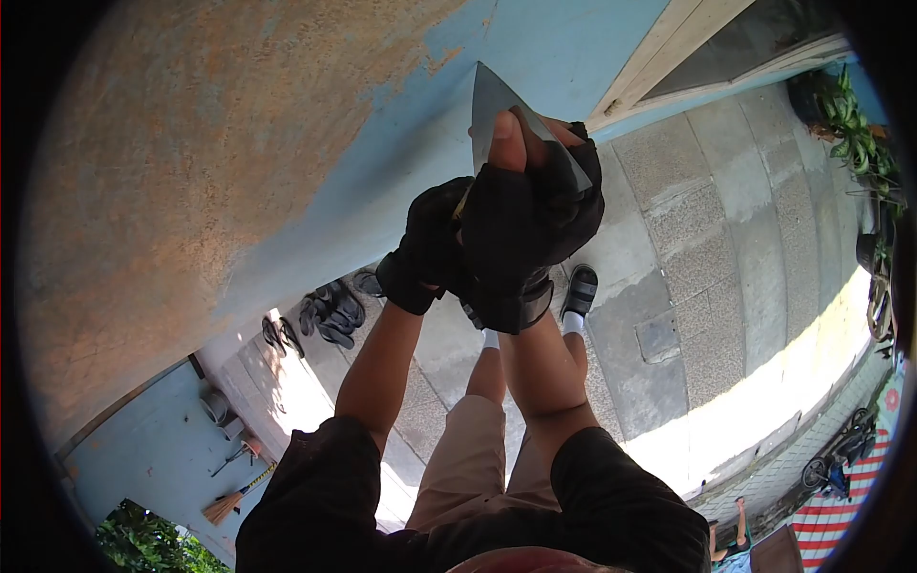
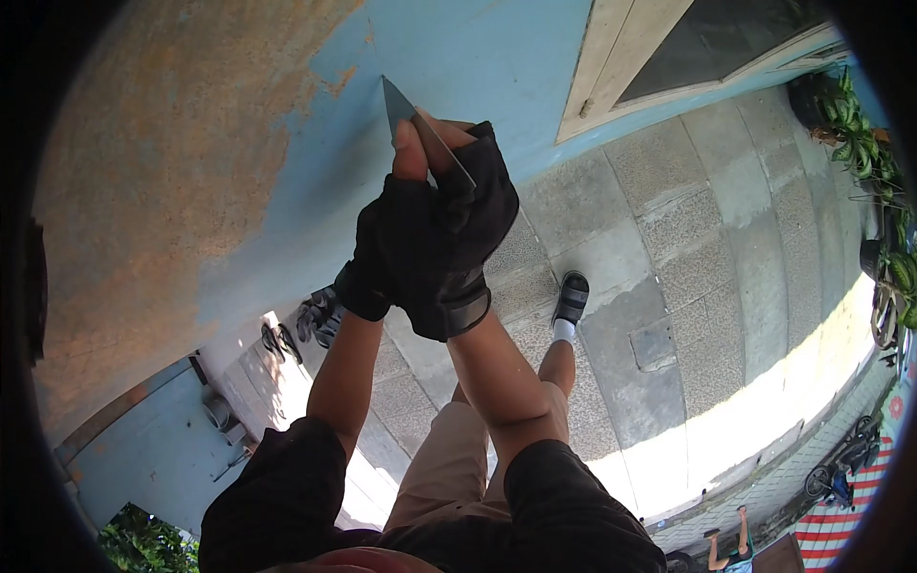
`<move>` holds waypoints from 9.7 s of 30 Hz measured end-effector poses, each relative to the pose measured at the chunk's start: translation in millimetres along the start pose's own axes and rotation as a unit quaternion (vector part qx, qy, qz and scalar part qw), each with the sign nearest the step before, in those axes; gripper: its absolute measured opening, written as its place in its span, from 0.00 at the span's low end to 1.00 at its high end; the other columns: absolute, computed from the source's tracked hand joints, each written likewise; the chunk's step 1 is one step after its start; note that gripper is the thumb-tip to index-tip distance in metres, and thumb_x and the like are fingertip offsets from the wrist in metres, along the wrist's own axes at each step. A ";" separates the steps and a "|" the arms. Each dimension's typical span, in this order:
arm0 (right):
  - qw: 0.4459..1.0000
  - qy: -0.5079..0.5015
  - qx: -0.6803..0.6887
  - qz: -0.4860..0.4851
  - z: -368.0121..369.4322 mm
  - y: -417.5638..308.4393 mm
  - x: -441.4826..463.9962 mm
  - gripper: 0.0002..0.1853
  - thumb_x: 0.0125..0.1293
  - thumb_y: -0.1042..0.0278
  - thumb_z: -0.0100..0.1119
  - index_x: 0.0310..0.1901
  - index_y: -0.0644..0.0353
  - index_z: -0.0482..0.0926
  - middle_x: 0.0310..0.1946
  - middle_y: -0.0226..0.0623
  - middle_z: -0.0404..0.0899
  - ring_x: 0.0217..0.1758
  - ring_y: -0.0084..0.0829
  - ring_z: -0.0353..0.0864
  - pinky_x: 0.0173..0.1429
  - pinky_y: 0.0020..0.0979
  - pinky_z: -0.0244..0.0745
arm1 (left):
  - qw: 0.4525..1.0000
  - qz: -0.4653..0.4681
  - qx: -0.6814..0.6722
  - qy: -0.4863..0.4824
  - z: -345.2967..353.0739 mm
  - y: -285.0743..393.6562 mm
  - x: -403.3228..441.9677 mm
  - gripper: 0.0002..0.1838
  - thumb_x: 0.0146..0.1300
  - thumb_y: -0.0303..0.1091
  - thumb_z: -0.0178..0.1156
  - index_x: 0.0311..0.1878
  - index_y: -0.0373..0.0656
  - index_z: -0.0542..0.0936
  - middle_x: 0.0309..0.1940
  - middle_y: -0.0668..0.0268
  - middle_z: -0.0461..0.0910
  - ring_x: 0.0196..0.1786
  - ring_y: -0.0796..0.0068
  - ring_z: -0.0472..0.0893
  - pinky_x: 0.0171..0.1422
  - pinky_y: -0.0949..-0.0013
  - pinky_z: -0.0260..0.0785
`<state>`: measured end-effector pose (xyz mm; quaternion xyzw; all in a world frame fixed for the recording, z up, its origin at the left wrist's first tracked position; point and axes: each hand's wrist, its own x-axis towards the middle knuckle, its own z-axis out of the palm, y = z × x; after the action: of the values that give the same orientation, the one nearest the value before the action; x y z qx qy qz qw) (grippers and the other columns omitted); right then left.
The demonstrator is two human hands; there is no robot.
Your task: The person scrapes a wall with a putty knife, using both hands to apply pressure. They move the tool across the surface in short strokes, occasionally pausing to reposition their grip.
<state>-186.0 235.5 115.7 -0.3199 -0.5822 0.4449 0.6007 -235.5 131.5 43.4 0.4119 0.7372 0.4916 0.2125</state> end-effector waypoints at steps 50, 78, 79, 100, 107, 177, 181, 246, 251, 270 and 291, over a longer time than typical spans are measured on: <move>0.997 -0.016 0.064 0.027 -2.0 -29.7 42.1 0.07 0.61 0.70 0.67 0.37 0.61 0.79 0.29 0.37 0.80 0.30 0.28 0.80 0.36 0.27 0.75 | 0.994 0.037 -0.075 0.064 18.7 32.3 26.5 0.16 0.61 0.42 0.61 0.42 0.37 0.80 0.35 0.59 0.83 0.38 0.64 0.83 0.45 0.66 0.74; 0.999 -0.023 -0.014 -0.038 -4.2 -37.5 47.9 0.05 0.61 0.72 0.66 0.34 0.63 0.80 0.29 0.36 0.80 0.31 0.27 0.80 0.35 0.28 0.74 | 0.999 0.031 0.028 0.020 3.5 58.0 32.0 0.13 0.64 0.37 0.58 0.43 0.36 0.80 0.39 0.62 0.83 0.42 0.66 0.83 0.49 0.67 0.74; 0.999 -0.010 -0.004 -0.051 -2.5 -36.9 49.2 0.05 0.61 0.71 0.66 0.34 0.63 0.80 0.29 0.36 0.80 0.31 0.27 0.80 0.35 0.28 0.73 | 0.998 0.031 0.043 0.024 4.4 58.0 35.1 0.13 0.64 0.37 0.58 0.43 0.37 0.80 0.39 0.63 0.83 0.42 0.67 0.83 0.49 0.67 0.74; 0.998 -0.044 -0.010 0.032 -9.5 -20.0 16.9 0.06 0.61 0.71 0.65 0.38 0.62 0.83 0.28 0.37 0.80 0.28 0.29 0.79 0.34 0.26 0.73 | 0.989 -0.083 -0.090 0.081 27.7 48.3 3.8 0.13 0.65 0.34 0.62 0.48 0.38 0.75 0.32 0.71 0.76 0.36 0.76 0.75 0.41 0.73 0.69; 0.996 -0.072 -0.038 0.021 -14.3 -8.3 6.4 0.04 0.61 0.72 0.65 0.36 0.61 0.82 0.29 0.38 0.81 0.30 0.33 0.81 0.35 0.28 0.74 | 0.990 -0.061 -0.106 0.077 32.9 14.1 -11.1 0.13 0.63 0.41 0.60 0.41 0.39 0.80 0.34 0.62 0.83 0.38 0.67 0.82 0.45 0.66 0.74; 0.501 -0.769 -0.035 0.395 -62.6 -73.1 268.3 0.10 0.74 0.57 0.48 0.48 0.54 0.69 0.21 0.25 0.70 0.17 0.20 0.68 0.20 0.23 0.64 | 0.471 -0.056 -0.797 0.374 102.9 229.3 152.5 0.31 0.69 0.64 0.44 0.48 0.41 0.74 0.38 0.59 0.79 0.41 0.64 0.81 0.49 0.61 0.76; 0.548 -0.788 -0.096 0.263 -59.2 -84.6 268.6 0.14 0.74 0.57 0.46 0.50 0.56 0.72 0.20 0.25 0.69 0.15 0.19 0.66 0.19 0.25 0.63 | 0.539 0.017 -0.800 0.264 110.6 208.4 152.8 0.30 0.70 0.64 0.44 0.43 0.41 0.75 0.35 0.60 0.79 0.39 0.66 0.81 0.47 0.65 0.75; 0.560 -0.788 -0.233 0.109 -44.1 -89.0 251.0 0.26 0.75 0.46 0.41 0.36 0.62 0.80 0.20 0.36 0.76 0.25 0.32 0.76 0.32 0.37 0.69 | 0.476 -0.024 -0.787 0.392 106.2 199.9 154.4 0.26 0.71 0.61 0.44 0.32 0.47 0.71 0.28 0.67 0.71 0.35 0.66 0.74 0.40 0.62 0.71; 0.607 -0.778 -0.162 0.015 -51.5 -70.1 250.5 0.28 0.75 0.45 0.40 0.30 0.61 0.77 0.15 0.31 0.72 0.16 0.27 0.71 0.23 0.32 0.64 | 0.543 -0.013 -0.737 0.403 117.8 179.6 162.1 0.25 0.71 0.62 0.43 0.33 0.49 0.71 0.27 0.68 0.70 0.34 0.67 0.73 0.40 0.61 0.71; 0.615 -0.770 -0.144 0.095 -50.5 -77.4 246.1 0.24 0.74 0.46 0.44 0.31 0.59 0.77 0.16 0.27 0.70 0.15 0.22 0.69 0.20 0.28 0.62 | 0.510 -0.018 -0.767 0.389 105.5 203.7 154.1 0.26 0.71 0.62 0.44 0.31 0.48 0.72 0.28 0.68 0.70 0.36 0.67 0.73 0.40 0.63 0.70; 0.600 -0.772 -0.144 0.152 -45.7 -76.5 245.2 0.22 0.74 0.48 0.46 0.39 0.60 0.79 0.17 0.30 0.72 0.17 0.25 0.71 0.23 0.29 0.64 | 0.691 -0.017 -0.590 0.418 101.5 192.3 150.9 0.25 0.72 0.59 0.43 0.32 0.48 0.70 0.29 0.67 0.70 0.37 0.68 0.73 0.44 0.63 0.70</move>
<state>-146.6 433.4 281.0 -0.0235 -0.8285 0.5216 -0.2022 -172.0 344.5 187.0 -0.0587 0.3151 0.9430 0.0895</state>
